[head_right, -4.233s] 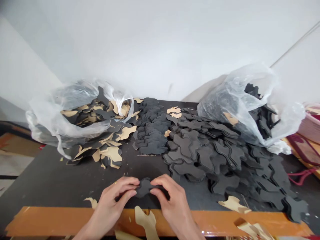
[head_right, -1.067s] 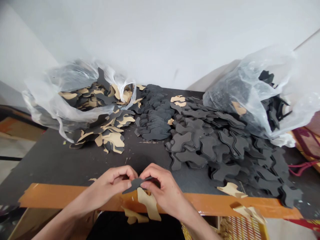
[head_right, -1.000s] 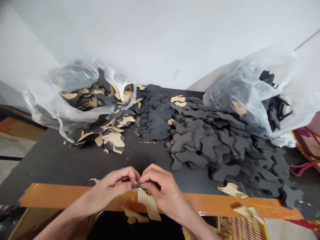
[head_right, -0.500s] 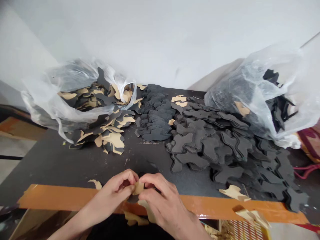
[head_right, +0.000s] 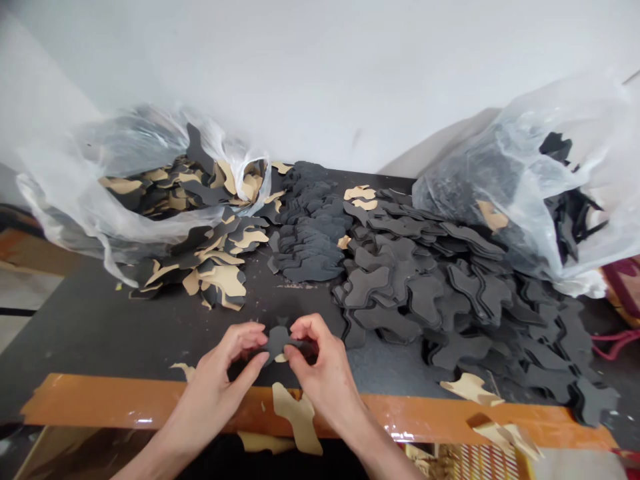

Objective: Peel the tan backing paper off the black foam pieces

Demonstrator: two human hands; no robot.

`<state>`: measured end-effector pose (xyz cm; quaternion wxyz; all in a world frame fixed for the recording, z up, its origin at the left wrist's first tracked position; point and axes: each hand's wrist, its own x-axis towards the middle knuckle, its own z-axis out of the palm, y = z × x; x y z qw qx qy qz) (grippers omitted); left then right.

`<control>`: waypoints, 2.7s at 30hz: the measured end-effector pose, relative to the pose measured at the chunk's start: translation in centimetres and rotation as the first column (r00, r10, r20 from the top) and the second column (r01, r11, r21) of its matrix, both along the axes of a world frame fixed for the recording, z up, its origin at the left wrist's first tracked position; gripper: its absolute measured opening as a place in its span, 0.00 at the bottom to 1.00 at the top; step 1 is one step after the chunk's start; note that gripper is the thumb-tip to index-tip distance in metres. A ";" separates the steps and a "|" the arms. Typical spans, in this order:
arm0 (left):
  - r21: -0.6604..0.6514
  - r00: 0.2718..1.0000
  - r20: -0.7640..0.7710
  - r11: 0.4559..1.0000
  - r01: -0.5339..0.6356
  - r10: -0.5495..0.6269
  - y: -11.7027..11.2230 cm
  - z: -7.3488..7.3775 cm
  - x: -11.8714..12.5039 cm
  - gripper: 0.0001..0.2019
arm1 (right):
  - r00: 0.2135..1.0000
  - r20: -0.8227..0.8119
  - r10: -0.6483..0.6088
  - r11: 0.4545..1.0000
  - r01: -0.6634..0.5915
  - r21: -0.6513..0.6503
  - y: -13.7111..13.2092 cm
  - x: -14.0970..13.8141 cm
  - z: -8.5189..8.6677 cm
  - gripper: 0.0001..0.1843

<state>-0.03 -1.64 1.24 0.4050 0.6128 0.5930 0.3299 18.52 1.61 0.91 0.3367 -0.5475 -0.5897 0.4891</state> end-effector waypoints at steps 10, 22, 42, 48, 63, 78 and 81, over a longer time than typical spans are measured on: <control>0.439 0.946 -0.325 0.886 0.147 0.004 1.0 -2.2 -0.3 0.11 | 0.977 0.207 0.053 0.999 -0.054 -0.002 1.2 -0.3 0.5 0.03; 0.508 0.923 -0.384 0.840 0.192 0.021 1.1 -2.1 -0.1 0.11 | 0.919 0.388 0.066 0.934 -0.194 0.300 -0.5 0.6 -0.7 0.11; 0.500 0.922 -0.384 0.850 0.163 0.049 1.3 -1.6 0.3 0.13 | 0.898 0.440 0.007 0.881 -0.214 0.422 -0.6 0.7 -1.4 0.12; 0.496 0.926 -0.375 0.853 0.159 0.046 1.4 -1.5 0.2 0.13 | 0.896 0.443 0.013 0.882 -0.219 0.418 -0.6 0.7 -1.8 0.12; 0.497 0.916 -0.396 0.855 0.152 0.067 1.2 -1.8 0.3 0.13 | 0.913 0.408 0.016 0.888 -0.200 0.414 -0.6 0.7 -1.8 0.13; 0.487 0.913 -0.389 0.869 0.088 0.125 0.5 -1.8 -0.2 0.07 | 0.914 0.406 0.019 0.881 -0.207 0.426 -0.6 0.7 -1.7 0.14; 0.478 0.916 -0.385 0.873 0.091 0.115 0.5 -1.6 -0.2 0.07 | 0.915 0.403 0.019 0.879 -0.207 0.429 -0.6 0.7 -1.7 0.14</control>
